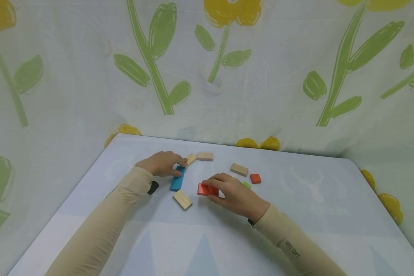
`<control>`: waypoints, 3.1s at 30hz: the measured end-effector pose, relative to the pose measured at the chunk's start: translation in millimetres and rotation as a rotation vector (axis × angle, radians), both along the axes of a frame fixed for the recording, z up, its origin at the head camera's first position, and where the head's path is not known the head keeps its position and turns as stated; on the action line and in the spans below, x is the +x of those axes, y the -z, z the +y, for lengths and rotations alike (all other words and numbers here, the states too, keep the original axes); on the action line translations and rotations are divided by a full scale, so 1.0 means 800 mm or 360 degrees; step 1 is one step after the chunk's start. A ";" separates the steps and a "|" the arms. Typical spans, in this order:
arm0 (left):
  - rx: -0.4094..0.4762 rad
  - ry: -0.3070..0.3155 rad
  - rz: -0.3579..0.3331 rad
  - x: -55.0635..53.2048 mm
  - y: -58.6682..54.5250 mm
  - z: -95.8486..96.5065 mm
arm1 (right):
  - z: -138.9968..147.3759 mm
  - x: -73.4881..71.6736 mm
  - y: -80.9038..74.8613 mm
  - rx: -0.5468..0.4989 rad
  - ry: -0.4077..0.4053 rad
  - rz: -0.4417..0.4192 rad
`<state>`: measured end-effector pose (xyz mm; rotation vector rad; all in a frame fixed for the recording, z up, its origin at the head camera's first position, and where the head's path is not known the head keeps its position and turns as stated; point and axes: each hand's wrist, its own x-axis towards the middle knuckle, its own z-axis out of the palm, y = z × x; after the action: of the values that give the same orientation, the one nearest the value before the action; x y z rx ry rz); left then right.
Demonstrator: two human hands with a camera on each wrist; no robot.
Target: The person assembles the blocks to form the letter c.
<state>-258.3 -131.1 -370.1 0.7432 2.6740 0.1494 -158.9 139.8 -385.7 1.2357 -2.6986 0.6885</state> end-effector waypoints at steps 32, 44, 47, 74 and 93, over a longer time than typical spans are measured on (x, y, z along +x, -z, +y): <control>0.0034 0.0059 0.0013 -0.002 0.002 -0.003 | -0.014 0.010 0.030 0.0277 -0.0054 -0.0188; 0.0032 0.0054 0.0020 0.001 -0.001 -0.002 | -0.018 0.011 0.031 0.0299 -0.0058 -0.0189; 0.0025 0.0048 0.0017 0.001 -0.001 -0.001 | -0.019 0.011 0.031 0.0299 -0.0062 -0.0191; 0.0044 0.0037 0.0012 0.003 -0.001 -0.001 | -0.025 0.013 0.034 0.0241 -0.0093 -0.0170; 0.0033 0.0008 0.0012 0.002 0.000 0.000 | -0.008 0.012 0.012 0.0175 -0.0012 -0.0169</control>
<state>-256.4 -131.4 -370.1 0.7585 2.6813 0.1733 -149.3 133.0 -395.6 1.2683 -2.8549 0.6317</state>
